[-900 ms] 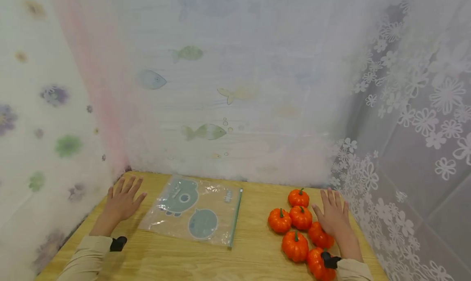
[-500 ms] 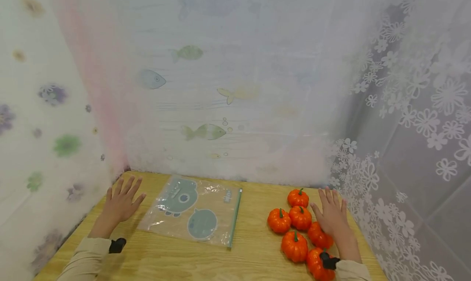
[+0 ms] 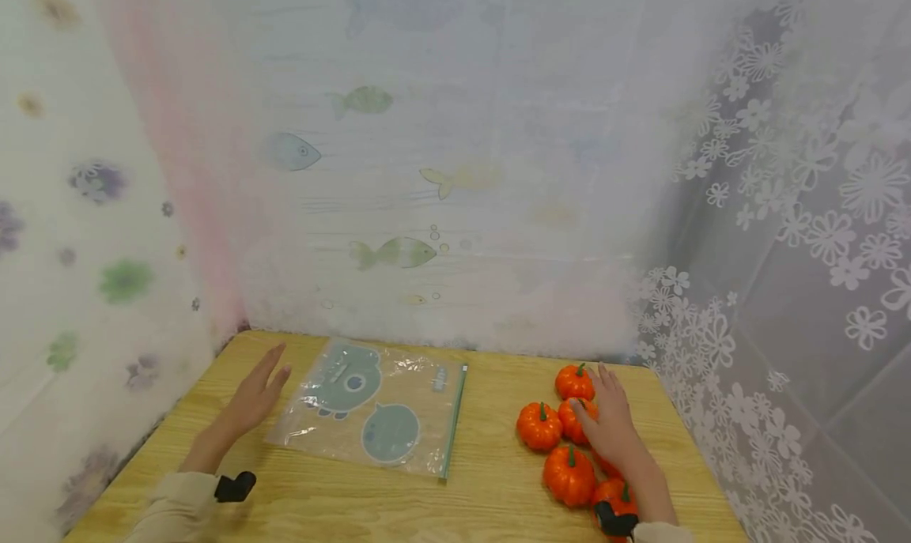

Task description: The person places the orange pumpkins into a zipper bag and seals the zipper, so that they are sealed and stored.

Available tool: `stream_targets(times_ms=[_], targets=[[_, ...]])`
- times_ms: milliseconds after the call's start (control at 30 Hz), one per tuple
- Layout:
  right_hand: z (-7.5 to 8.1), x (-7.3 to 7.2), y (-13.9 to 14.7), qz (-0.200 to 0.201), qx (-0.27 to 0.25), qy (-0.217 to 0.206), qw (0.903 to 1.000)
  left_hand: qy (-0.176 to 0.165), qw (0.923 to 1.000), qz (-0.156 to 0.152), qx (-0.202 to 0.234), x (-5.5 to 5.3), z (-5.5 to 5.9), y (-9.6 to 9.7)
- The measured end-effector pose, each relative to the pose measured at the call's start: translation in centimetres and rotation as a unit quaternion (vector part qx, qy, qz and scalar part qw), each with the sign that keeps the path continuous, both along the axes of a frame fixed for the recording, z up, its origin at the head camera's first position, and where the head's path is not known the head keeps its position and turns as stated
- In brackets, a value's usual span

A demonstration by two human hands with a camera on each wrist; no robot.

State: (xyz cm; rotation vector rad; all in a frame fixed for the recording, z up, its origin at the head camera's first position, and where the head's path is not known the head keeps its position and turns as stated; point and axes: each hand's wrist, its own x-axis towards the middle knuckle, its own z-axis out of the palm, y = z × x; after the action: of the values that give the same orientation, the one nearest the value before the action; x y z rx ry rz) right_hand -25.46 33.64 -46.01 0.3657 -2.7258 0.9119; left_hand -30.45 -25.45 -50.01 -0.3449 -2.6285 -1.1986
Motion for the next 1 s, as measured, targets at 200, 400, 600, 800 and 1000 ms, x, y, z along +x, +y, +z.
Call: stream_targets(times_ms=[200, 400, 600, 800, 1000], targets=[[-0.5, 1.3, -3.4, 0.035, -0.074, 0.029, 0.9963, -0.06, 0.9954, 0.023, 0.071, 0.7, -0.5, 2.3], [-1.2, 2.0, -6.9, 0.066, -0.142, 0.006, 0.9877, -0.081, 0.9872, 0.023, 0.136, 0.8, -1.4, 4.7], [-3.0, 1.9, -10.2, 0.065, -0.225, -0.091, 0.9679, -0.085, 0.979, 0.013, 0.185, 0.9, -2.7, 7.5], [-5.2, 1.4, -12.9, 0.082, -0.278, -0.158, 0.944, -0.077, 0.9752, 0.01, 0.207, 1.1, -3.7, 10.6], [-7.2, 0.4, -14.6, 0.061, -0.322, -0.194, 0.9248, -0.087, 0.9698, -0.014, 0.227, 1.2, -4.3, 14.1]])
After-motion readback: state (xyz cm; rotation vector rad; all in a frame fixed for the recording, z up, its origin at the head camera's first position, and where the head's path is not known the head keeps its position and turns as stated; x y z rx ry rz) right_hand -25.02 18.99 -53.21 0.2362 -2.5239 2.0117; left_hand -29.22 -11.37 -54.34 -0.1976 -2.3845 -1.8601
